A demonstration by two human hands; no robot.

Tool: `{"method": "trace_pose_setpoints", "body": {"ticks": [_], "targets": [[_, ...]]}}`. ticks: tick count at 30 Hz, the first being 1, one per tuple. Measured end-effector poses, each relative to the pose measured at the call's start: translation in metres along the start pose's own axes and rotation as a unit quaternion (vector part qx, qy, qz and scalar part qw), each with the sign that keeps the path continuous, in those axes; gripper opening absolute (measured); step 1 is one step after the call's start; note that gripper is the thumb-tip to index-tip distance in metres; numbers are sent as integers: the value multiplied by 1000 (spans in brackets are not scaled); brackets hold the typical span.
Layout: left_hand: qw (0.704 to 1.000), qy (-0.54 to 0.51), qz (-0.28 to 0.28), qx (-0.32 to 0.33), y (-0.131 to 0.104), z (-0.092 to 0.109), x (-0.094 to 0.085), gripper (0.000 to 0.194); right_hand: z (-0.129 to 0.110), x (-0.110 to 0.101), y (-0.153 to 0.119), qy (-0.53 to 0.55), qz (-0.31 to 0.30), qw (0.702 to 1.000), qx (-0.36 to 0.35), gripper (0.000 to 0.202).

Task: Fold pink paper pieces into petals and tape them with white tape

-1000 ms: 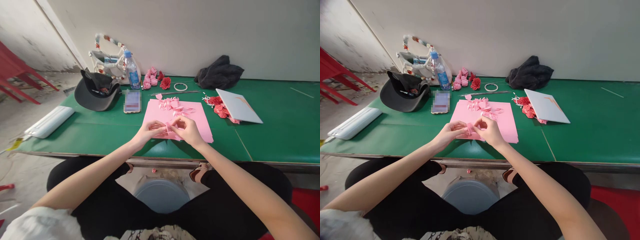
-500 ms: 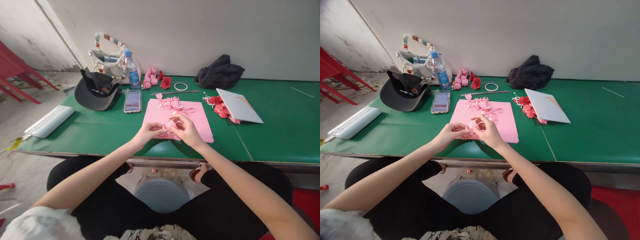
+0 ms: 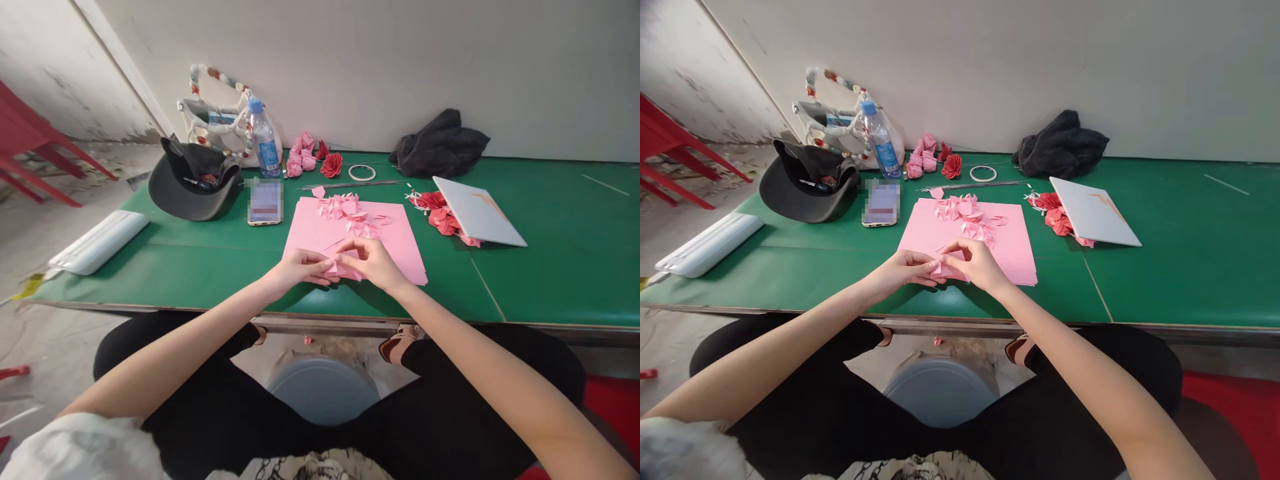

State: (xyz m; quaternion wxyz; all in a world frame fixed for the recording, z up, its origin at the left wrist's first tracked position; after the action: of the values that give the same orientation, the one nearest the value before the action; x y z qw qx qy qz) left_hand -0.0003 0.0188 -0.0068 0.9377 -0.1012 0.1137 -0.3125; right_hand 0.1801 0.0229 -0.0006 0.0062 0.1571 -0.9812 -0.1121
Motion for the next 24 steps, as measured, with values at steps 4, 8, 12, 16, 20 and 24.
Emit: {"method": "trace_pose_setpoints", "body": {"ticks": [4, 8, 12, 16, 20, 24], "targets": [[1000, 10, 29, 4, 0, 1, 3, 35, 1, 1, 0, -4, 5, 1000, 13, 17], [999, 22, 48, 11, 0, 1, 6, 34, 3, 1, 0, -1, -4, 1000, 27, 18], [998, 32, 50, 13, 0, 0, 7, 33, 4, 0, -1, -9, -6, 999, 31, 19], [999, 28, 42, 7, 0, 0, 8, 32, 4, 1, 0, -24, 0, 999, 27, 17], [999, 26, 38, 0, -1, 0, 7, 33, 3, 1, 0, -32, -5, 999, 17, 15], [999, 27, 38, -4, -1, 1, 7, 34, 3, 2, -1, -34, -9, 999, 16, 18]]}}
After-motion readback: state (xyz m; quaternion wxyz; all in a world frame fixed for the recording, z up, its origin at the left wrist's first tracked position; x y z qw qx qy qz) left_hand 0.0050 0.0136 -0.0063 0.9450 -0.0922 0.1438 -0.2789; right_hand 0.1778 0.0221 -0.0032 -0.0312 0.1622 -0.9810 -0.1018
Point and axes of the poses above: each hand's wrist, its own y-axis towards the middle knuckle, its own x-axis out of the palm, z = x × y, the point moved 2 cm from there along y, towards the middle knuckle, and after that the axes turned 15 degrees about y, right-handed, at the moved point
